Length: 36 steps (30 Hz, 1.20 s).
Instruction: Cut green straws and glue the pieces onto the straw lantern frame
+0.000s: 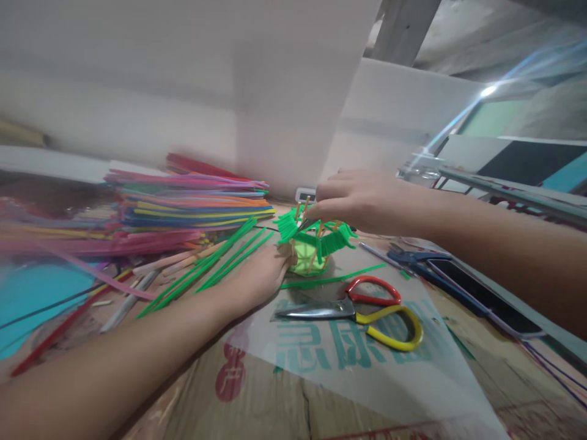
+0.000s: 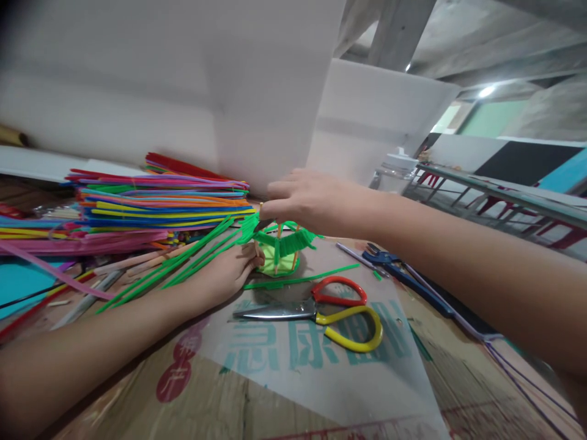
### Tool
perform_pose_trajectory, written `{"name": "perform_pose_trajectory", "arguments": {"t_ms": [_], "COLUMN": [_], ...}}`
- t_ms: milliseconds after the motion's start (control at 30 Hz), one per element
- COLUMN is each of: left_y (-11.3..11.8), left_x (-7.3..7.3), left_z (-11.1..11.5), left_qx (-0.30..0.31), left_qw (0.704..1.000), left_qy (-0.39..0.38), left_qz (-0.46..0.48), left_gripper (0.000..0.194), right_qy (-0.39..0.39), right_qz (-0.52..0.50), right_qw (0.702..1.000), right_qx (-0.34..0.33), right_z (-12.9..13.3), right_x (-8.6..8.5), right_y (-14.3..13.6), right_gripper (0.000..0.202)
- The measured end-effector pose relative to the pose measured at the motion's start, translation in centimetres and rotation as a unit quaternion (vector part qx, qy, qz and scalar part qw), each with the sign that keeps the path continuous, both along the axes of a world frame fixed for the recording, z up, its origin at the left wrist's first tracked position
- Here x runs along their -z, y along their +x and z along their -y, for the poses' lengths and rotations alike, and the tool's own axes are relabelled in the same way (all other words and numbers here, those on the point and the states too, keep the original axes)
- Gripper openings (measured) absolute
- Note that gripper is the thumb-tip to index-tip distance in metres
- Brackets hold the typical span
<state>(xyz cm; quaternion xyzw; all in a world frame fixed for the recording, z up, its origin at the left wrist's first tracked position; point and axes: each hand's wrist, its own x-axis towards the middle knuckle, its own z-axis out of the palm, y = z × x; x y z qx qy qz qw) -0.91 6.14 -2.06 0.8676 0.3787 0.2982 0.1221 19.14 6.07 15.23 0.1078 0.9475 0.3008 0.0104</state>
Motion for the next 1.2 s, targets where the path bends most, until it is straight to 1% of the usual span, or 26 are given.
{"name": "perform_pose_trajectory", "arguments": {"t_ms": [167,267,400,700,900,1100,1200], "left_y": [-0.1,-0.2,-0.2,-0.1,-0.1,-0.1,-0.1], "left_x": [0.0,0.1,0.1,0.0,0.1,-0.1,-0.1], "left_z": [0.1,0.1,0.2,-0.1,0.0,0.1,0.1], "left_qx": [0.001,-0.003,-0.008,-0.012,-0.002,-0.01,-0.011], "left_qw": [1.0,1.0,0.999,0.999,0.999,0.999,0.999], "left_qy": [-0.001,0.0,-0.017,-0.01,-0.005,-0.013,-0.015], "left_qz": [-0.024,-0.023,-0.026,-0.033,-0.032,-0.03,-0.033], "left_gripper": [0.026,0.027,0.025,0.024,0.021,0.021,0.02], "right_qy": [-0.015,-0.025,-0.028,0.008,0.002,0.004,0.01], "right_qz": [0.013,-0.008,-0.034,0.007,0.033,0.037,0.039], "right_qw": [0.999,0.998,0.998,0.999,0.998,0.998,0.999], "right_qx": [0.036,0.05,0.043,0.036,0.044,0.047,0.036], "right_z": [0.9,1.2,1.3,0.7,0.9,1.1,1.1], "right_x": [-0.3,-0.4,-0.3,-0.5,-0.5,-0.5,-0.5], "right_y": [-0.7,-0.8,-1.0,-2.1,-2.7,-2.9,-3.0], "right_gripper": [0.032,0.025,0.021,0.022,0.015,0.015,0.015]}}
